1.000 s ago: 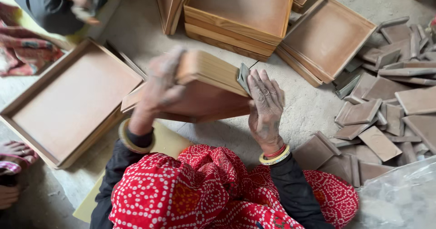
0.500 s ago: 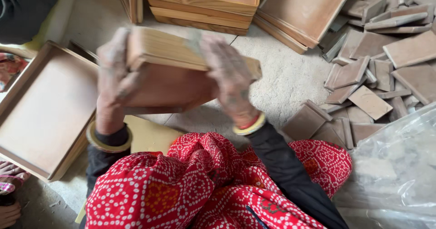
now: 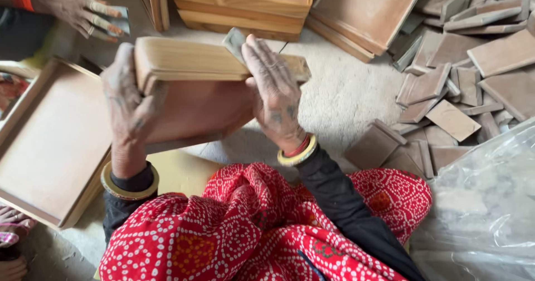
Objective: The person sits on the floor and sands the edges and corners of a rectangular wooden tray using a sanding block. They rotate the tray to reach all sides, then place it on a stack of finished trays.
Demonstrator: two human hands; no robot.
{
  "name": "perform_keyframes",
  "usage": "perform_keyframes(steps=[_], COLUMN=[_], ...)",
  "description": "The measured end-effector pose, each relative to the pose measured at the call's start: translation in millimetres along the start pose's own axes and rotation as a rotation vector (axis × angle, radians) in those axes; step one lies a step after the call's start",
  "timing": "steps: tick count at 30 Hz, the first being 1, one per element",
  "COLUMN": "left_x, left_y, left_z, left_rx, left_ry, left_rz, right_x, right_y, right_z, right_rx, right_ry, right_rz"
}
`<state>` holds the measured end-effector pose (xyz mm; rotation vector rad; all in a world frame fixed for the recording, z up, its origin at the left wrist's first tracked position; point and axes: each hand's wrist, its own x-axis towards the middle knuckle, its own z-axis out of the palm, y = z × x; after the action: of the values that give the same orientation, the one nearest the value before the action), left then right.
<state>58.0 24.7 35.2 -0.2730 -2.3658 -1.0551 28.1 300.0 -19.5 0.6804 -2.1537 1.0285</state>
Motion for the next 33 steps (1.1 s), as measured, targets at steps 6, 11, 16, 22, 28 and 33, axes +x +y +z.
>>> perform_keyframes(steps=[6, 11, 16, 22, 28, 33], left_x=[-14.9, -41.5, -74.3, -48.0, -11.3, -12.7], left_y=[-18.0, -30.5, -48.1, -41.0, 49.4, 61.4], left_z=[-15.0, -21.9, 38.3, 44.7, -22.8, 14.6], left_rx=[0.035, 0.008, -0.352, -0.682, 0.138, 0.290], left_ry=[0.098, 0.173, 0.364, -0.136, -0.216, -0.221], left_rz=[-0.073, -0.076, -0.050, -0.303, 0.237, 0.057], right_x=[-17.8, -25.6, 4.7, 29.7, 23.3, 34.3], right_y=[63.7, 42.3, 24.3, 13.4, -22.0, -62.3], right_z=[0.4, 3.2, -58.4, -84.5, -54.7, -25.0], right_rx=[0.332, 0.847, 0.491, 0.101, 0.261, 0.306], right_ry=[-0.092, 0.122, 0.238, 0.178, 0.054, -0.073], right_rz=[0.763, 0.582, 0.499, 0.270, 0.036, -0.138])
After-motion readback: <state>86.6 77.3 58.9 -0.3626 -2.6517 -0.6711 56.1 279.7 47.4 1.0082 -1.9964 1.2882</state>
